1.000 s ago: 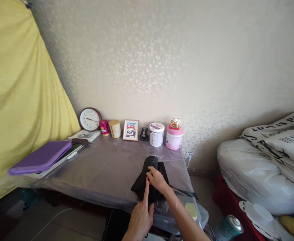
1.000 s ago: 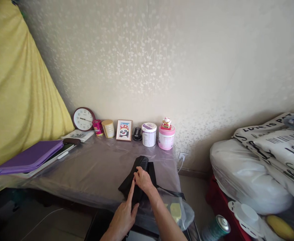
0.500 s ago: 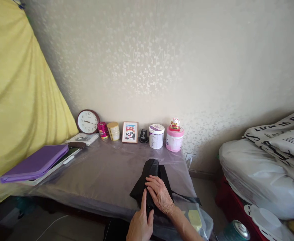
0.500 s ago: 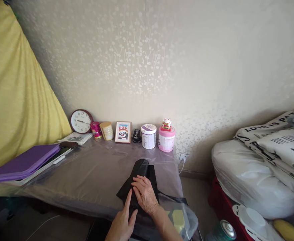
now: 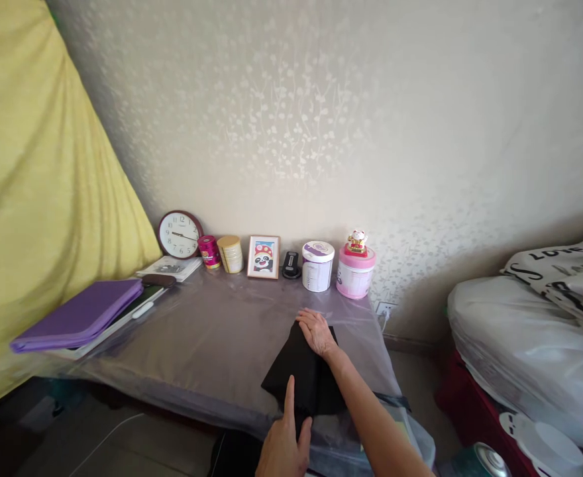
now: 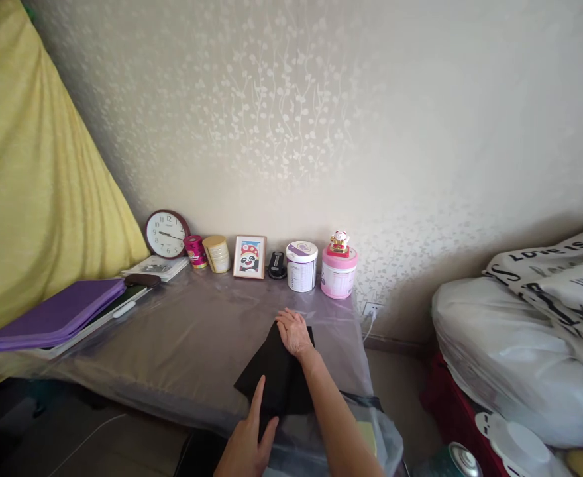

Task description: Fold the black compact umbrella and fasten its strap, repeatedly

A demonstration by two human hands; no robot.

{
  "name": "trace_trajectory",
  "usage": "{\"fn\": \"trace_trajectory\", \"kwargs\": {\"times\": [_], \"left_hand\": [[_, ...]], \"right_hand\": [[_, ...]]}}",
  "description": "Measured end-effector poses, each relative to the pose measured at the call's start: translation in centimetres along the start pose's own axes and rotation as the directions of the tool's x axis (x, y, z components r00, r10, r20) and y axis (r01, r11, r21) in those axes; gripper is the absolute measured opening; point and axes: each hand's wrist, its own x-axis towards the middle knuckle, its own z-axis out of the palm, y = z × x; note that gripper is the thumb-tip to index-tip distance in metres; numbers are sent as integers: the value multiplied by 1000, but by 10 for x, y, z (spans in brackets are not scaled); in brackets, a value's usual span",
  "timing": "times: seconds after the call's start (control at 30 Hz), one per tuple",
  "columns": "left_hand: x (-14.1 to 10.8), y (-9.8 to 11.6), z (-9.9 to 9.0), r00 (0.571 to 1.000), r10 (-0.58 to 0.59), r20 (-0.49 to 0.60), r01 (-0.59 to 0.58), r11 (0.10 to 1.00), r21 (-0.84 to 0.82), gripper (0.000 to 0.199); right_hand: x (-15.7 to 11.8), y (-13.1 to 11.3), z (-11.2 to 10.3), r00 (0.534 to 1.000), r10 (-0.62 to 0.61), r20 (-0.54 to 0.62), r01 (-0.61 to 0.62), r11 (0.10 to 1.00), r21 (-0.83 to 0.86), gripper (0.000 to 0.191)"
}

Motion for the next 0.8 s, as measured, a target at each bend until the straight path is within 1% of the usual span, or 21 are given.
{"fn": "trace_trajectory", "kwargs": {"times": [0.07, 0.13, 0.23, 0.33, 0.4, 0.47, 0.63, 0.73, 0.8], "left_hand": [[0, -1, 0, 1000, -1, 3, 1, 1000, -17, 63], [-1, -3, 1, 1000, 4, -13, -5, 999, -33, 64], [-2, -6, 4, 998, 25, -59, -29, 998, -59, 63], [-2, -6, 5, 997, 26, -75, -31, 998, -60, 62], [-3, -6, 4, 997, 11, -74, -15, 999, -52, 63], [-3, -6, 4, 997, 8, -79, -12, 999, -52, 63], [-2, -7, 4, 995, 19, -95, -25, 998, -54, 62], [-3, -6, 3, 996, 16, -90, -20, 999, -46, 62], [-4, -3, 1, 997, 10, -81, -15, 999, -52, 63]], "right_hand": [[5, 5, -2, 988, 144, -52, -140, 988, 64, 27], [4, 11, -8, 957, 270, -110, -256, 959, 122, 30], [-11, 24, -24, 907, 388, -165, -356, 915, 191, 34], [-34, 32, -39, 862, 484, -152, -425, 853, 304, 35], [-48, 32, -44, 846, 523, -103, -449, 803, 391, 35], [-57, 27, -48, 836, 546, -53, -461, 751, 472, 37], [-66, 4, -53, 817, 576, 40, -477, 634, 609, 40], [-67, -6, -55, 798, 591, 122, -521, 573, 632, 38], [-66, -9, -54, 790, 598, 140, -547, 582, 603, 36]]}}
